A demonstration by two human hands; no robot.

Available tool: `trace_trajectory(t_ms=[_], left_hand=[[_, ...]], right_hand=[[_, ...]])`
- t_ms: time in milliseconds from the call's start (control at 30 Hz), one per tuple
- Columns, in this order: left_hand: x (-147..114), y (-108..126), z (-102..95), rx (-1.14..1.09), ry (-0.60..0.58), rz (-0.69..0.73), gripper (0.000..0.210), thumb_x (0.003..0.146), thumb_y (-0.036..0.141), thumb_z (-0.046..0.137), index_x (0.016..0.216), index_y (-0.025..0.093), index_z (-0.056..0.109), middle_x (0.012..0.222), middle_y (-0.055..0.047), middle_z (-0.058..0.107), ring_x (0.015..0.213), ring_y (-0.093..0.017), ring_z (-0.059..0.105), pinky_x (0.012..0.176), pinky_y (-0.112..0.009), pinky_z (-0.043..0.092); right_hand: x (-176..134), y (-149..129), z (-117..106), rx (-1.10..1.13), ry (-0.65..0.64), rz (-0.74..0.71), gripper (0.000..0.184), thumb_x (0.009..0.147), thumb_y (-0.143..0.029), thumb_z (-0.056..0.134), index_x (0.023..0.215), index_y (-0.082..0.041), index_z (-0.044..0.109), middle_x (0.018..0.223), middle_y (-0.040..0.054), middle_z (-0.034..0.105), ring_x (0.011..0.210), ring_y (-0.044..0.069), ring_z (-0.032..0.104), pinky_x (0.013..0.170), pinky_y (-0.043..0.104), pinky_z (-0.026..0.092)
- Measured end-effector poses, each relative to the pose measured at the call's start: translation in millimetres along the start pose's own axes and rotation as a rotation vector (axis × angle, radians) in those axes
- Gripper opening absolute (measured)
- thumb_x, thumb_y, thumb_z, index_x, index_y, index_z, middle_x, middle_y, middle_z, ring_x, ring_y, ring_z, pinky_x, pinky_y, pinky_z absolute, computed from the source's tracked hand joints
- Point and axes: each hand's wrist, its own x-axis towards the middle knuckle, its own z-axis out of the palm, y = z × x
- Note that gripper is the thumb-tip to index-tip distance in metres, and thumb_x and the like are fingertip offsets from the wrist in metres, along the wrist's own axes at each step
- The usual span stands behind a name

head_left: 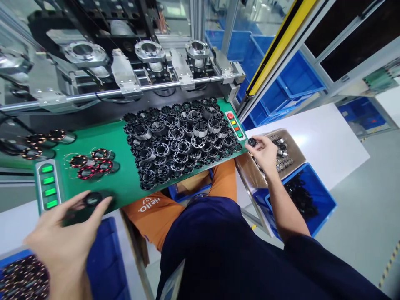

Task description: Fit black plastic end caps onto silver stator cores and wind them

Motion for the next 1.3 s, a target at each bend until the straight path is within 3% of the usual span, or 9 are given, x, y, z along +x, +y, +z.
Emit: trace_trajectory(t_ms=[133,267,400,533,633,800,1000,1133,1300], left_hand=[[-1.5,-1.3,3.7,-0.199,-0.022,-0.173,0.052,0.065,0.053,0.1,0.105,0.034,0.074,0.098,0.0,0.08,0.098,-0.037,0.085,0.123,-0.075,0.07],[0.4,0.9,-2.5,-0.252,-0.057,-0.171,0.059,0.067,0.048,0.097,0.117,0.035,0.068,0.12,0.001,0.081,0.106,-0.03,0.088,0.12,-0.059,0.074],[1.9,11.0,-14.2,-0.25,-0.01,-0.146,0.05,0.069,0.052,0.094,0.111,0.034,0.075,0.115,0.0,0.081,0.119,-0.035,0.086,0.135,-0.069,0.064],[-1.1,23.0,-18.6,-0.351,0.06,-0.16,0.057,0.06,0.042,0.102,0.11,0.037,0.074,0.114,0.002,0.085,0.123,-0.038,0.09,0.133,-0.067,0.066],[-2.8,20.5,-9.4,-0.204,0.088,-0.06,0.049,0.072,0.053,0.102,0.114,0.034,0.085,0.124,-0.002,0.091,0.124,-0.041,0.09,0.133,-0.071,0.067],[-3.8,0.4,11.0,0.06,0.043,0.046,0.044,0.088,0.061,0.095,0.12,0.031,0.092,0.114,-0.005,0.091,0.116,-0.04,0.086,0.121,-0.067,0.072],[-14.2,-0.4,4.1,0.079,-0.001,0.101,0.04,0.098,0.061,0.087,0.122,0.03,0.093,0.114,-0.01,0.09,0.111,-0.039,0.085,0.115,-0.061,0.071],[16.8,16.8,-29.1,0.015,-0.037,0.083,0.044,0.088,0.057,0.092,0.123,0.031,0.096,0.102,-0.004,0.088,0.089,-0.029,0.078,0.095,-0.051,0.071],[136.2,66.4,-86.0,-0.171,0.123,0.191,0.075,0.078,0.07,0.094,0.132,0.018,0.093,0.102,-0.002,0.088,0.086,-0.019,0.077,0.095,-0.045,0.071]], right_hand=[[2.8,0.8,-5.2,0.002,-0.024,-0.032,0.062,0.085,-0.071,0.101,0.118,-0.021,0.086,0.098,0.0094,0.09,0.083,0.027,0.083,0.09,0.046,0.075],[1.3,-2.4,-15.4,0.032,-0.004,-0.076,0.063,0.087,-0.071,0.096,0.124,-0.023,0.081,0.106,0.01,0.09,0.091,0.028,0.085,0.091,0.046,0.076],[-4.7,-8.9,-24.9,0.019,-0.001,-0.152,0.054,0.095,-0.059,0.088,0.135,-0.023,0.087,0.126,0.0135,0.093,0.11,0.031,0.087,0.113,0.054,0.074],[-8.4,-7.3,-26.3,0.02,0.058,-0.147,0.061,0.096,-0.059,0.089,0.144,-0.021,0.086,0.13,0.0149,0.093,0.112,0.032,0.09,0.11,0.053,0.077],[-7.5,0.9,-17.2,-0.004,0.086,-0.143,0.065,0.094,-0.063,0.092,0.144,-0.021,0.088,0.133,0.0163,0.092,0.12,0.035,0.089,0.114,0.056,0.076],[-6.4,12.5,2.2,-0.058,0.069,-0.139,0.06,0.092,-0.071,0.094,0.125,-0.021,0.092,0.109,0.0138,0.09,0.098,0.034,0.084,0.108,0.06,0.074],[-1.7,3.4,-2.5,-0.047,0.042,-0.166,0.07,0.091,-0.085,0.091,0.119,-0.022,0.091,0.092,0.0097,0.086,0.081,0.031,0.081,0.093,0.056,0.075],[28.5,-48.6,-29.2,-0.005,0.075,-0.287,0.064,0.088,-0.077,0.099,0.122,-0.024,0.094,0.095,0.0122,0.09,0.079,0.032,0.083,0.087,0.055,0.074],[97.7,-206.0,-34.9,0.034,0.021,-0.759,0.06,0.098,-0.056,0.1,0.147,-0.024,0.092,0.135,0.0176,0.094,0.099,0.025,0.09,0.097,0.046,0.073]])
